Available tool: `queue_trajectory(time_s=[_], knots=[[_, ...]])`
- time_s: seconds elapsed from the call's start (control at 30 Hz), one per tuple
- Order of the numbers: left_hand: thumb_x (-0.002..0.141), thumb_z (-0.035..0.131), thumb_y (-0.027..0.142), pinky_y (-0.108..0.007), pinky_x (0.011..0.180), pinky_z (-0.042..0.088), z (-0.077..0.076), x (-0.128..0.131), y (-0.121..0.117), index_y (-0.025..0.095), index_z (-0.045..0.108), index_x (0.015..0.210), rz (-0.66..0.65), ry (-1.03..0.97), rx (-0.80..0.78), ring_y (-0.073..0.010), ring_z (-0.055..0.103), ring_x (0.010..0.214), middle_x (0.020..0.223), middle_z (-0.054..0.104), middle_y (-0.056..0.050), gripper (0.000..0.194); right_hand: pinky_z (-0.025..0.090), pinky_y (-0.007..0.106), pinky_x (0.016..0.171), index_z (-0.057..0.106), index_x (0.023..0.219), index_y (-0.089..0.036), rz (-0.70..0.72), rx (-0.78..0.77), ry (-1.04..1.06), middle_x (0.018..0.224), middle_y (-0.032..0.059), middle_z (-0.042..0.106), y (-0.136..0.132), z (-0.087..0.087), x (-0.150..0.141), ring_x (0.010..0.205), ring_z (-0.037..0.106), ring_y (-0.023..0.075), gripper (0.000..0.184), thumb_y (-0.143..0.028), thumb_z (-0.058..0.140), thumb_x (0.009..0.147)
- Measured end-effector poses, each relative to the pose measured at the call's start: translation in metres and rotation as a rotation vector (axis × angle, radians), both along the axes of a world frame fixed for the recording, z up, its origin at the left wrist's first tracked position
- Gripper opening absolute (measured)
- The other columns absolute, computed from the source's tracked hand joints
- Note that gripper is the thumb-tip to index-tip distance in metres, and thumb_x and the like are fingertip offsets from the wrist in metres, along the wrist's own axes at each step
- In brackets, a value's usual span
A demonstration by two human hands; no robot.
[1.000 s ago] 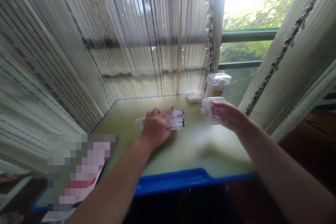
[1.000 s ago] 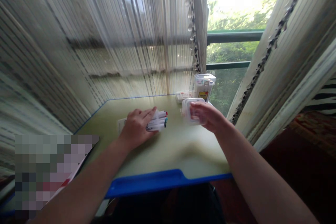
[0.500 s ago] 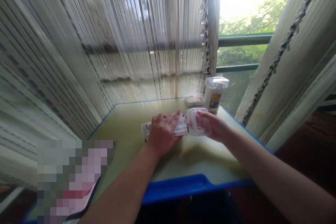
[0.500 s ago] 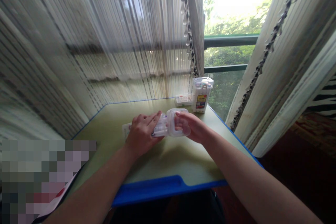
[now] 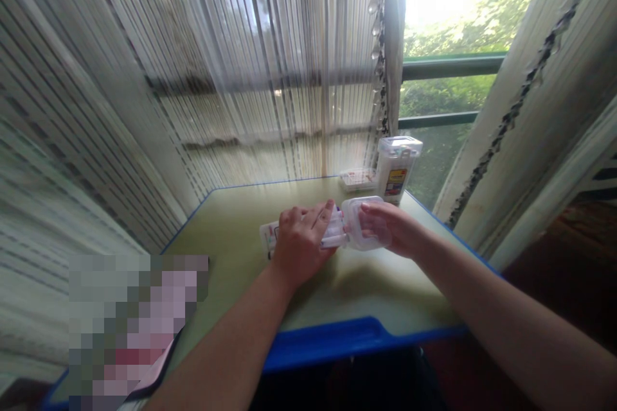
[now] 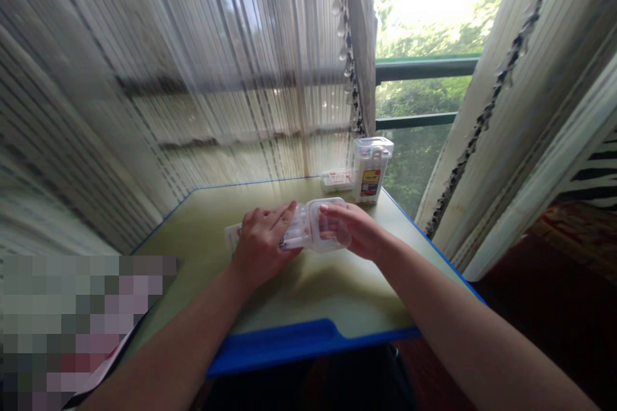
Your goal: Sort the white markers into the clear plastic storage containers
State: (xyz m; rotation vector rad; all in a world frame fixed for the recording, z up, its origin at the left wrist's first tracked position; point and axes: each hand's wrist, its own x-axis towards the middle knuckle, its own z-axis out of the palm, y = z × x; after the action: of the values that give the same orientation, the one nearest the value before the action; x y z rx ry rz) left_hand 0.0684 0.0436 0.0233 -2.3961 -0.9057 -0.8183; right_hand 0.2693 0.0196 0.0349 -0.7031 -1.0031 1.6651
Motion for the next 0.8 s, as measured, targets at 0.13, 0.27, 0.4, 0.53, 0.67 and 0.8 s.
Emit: queue_trajectory(time_s=[0.13, 0.27, 0.4, 0.53, 0.67, 0.8], knots=[[0.081, 0.051, 0.05, -0.042, 0.083, 0.034, 0.0, 0.0, -0.001, 0.014, 0.043, 0.135, -0.003, 0.016, 0.001, -0.0263, 0.049, 0.097, 0.124, 0.059, -0.013, 0.066, 0.05, 0.022, 0.056, 0.063, 0.079, -0.014, -0.03, 0.011, -0.031, 0.069, 0.003, 0.067, 0.001, -0.001, 0.0, 0.059, 0.063, 0.0123, 0.024, -0.03, 0.075, 0.066], [0.081, 0.052, 0.048, -0.042, 0.084, 0.035, -0.001, 0.0, -0.001, 0.014, 0.043, 0.135, 0.0, 0.027, 0.004, -0.0267, 0.049, 0.097, 0.124, 0.059, -0.013, 0.064, 0.049, 0.021, 0.058, 0.064, 0.078, -0.013, -0.038, 0.034, -0.038, 0.068, 0.0019, 0.065, 0.001, -0.004, 0.001, 0.059, 0.061, 0.0107, 0.023, -0.031, 0.074, 0.068], [0.081, 0.053, 0.046, -0.043, 0.084, 0.035, -0.001, 0.0, -0.001, 0.014, 0.042, 0.136, -0.003, 0.036, -0.009, -0.0269, 0.049, 0.097, 0.124, 0.058, -0.014, 0.065, 0.047, 0.02, 0.057, 0.064, 0.08, -0.012, -0.028, 0.02, -0.046, 0.069, 0.0021, 0.065, 0.003, -0.006, 0.002, 0.059, 0.06, 0.0101, 0.024, -0.03, 0.075, 0.067], [0.081, 0.051, 0.047, -0.042, 0.083, 0.035, -0.001, 0.0, -0.002, 0.013, 0.043, 0.136, -0.015, 0.037, -0.016, -0.0267, 0.048, 0.096, 0.124, 0.059, -0.013, 0.064, 0.046, 0.019, 0.056, 0.063, 0.079, -0.013, -0.025, 0.007, -0.042, 0.07, 0.0017, 0.064, 0.002, -0.006, 0.001, 0.06, 0.059, 0.0094, 0.025, -0.029, 0.076, 0.066], [0.081, 0.051, 0.047, -0.042, 0.082, 0.035, 0.0, 0.0, -0.002, 0.013, 0.044, 0.135, -0.009, 0.039, -0.001, -0.0266, 0.048, 0.094, 0.123, 0.059, -0.013, 0.064, 0.039, 0.016, 0.048, 0.062, 0.075, -0.012, -0.014, 0.018, -0.013, 0.064, -0.0004, 0.06, -0.001, -0.007, -0.004, 0.053, 0.053, 0.0066, 0.024, -0.03, 0.076, 0.066], [0.081, 0.051, 0.046, -0.043, 0.082, 0.035, -0.001, -0.001, -0.003, 0.013, 0.043, 0.135, -0.006, 0.046, -0.01, -0.0269, 0.047, 0.094, 0.123, 0.059, -0.014, 0.064, 0.038, 0.018, 0.048, 0.062, 0.075, -0.013, -0.001, 0.037, -0.017, 0.064, 0.0003, 0.061, -0.002, -0.012, -0.005, 0.054, 0.053, 0.0082, 0.024, -0.033, 0.073, 0.068]])
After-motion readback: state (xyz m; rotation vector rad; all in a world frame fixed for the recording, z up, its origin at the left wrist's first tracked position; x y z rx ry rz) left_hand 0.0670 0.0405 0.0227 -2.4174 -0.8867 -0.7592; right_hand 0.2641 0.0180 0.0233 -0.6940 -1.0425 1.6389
